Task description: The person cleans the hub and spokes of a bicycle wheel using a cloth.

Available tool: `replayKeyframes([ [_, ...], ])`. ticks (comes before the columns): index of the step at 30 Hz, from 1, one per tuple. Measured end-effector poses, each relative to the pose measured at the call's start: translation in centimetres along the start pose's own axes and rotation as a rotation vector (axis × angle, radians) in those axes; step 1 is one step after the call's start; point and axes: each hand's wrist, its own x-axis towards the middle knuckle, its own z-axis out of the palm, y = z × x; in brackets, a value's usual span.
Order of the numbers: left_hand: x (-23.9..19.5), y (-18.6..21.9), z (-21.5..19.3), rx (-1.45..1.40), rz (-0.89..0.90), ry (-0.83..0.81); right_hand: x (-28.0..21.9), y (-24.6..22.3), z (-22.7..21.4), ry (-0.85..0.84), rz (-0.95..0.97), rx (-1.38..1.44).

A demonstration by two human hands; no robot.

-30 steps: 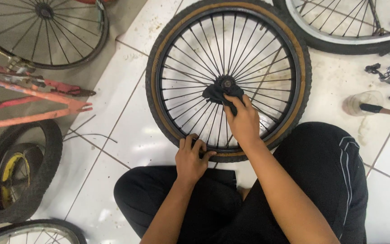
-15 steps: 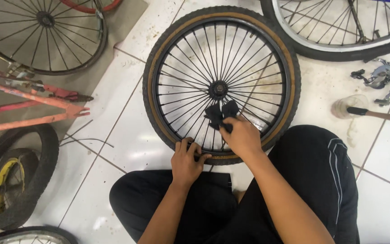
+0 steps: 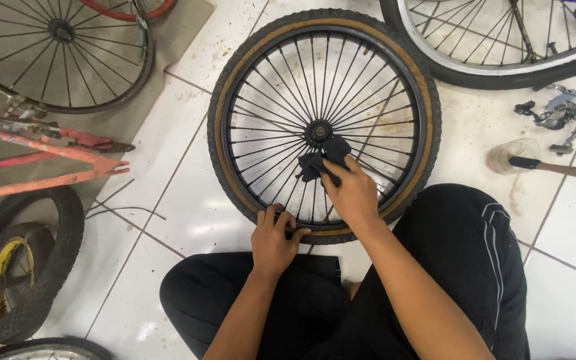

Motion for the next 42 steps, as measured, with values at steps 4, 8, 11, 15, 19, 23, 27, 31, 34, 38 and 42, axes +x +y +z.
replayKeyframes([
  [4, -0.1, -0.2, 0.3, 0.011, -0.011, -0.002, 1.7, -2.4, -1.4, 0.129, -0.060, 0.012],
  [8, -0.1, -0.4, 0.4, 0.025, -0.038, -0.023, 1.9, -2.0, 0.0, 0.141, -0.185, -0.174],
  [11, 0.1, -0.4, 0.4, 0.024, -0.041, -0.024, 1.9, -1.9, 0.6, 0.149, -0.190, -0.203],
  [15, 0.1, -0.1, 0.4, 0.020, -0.053, -0.026, 2.4, -3.0, -0.5, 0.140, -0.176, -0.180],
  [19, -0.2, -0.5, 0.6, 0.028, -0.058, -0.029, 1.7, -2.0, 0.7, 0.102, -0.115, -0.097],
  [23, -0.4, -0.4, 0.9, 0.037, -0.044, 0.002, 0.5, -2.4, -0.7, -0.011, -0.048, -0.047],
  [27, -0.1, -0.3, 0.7, 0.020, -0.024, 0.012, 0.7, -3.1, -1.7, -0.122, -0.045, 0.000],
  [31, 0.3, -1.2, 1.1, 0.023, 0.021, -0.003, 2.3, -3.2, -1.3, 0.025, -0.084, 0.138],
  [34, -0.2, -0.7, 0.8, 0.033, -0.034, -0.008, 2.8, -1.3, 0.7, 0.195, -0.140, 0.155],
  [38, -0.2, -0.8, 0.7, 0.020, -0.030, -0.016, 2.3, -1.3, 0.9, 0.096, -0.025, 0.081],
  [42, 0.1, -0.7, 0.8, 0.016, -0.037, -0.033, 1.6, -2.5, -0.3, -0.043, 0.052, 0.005],
])
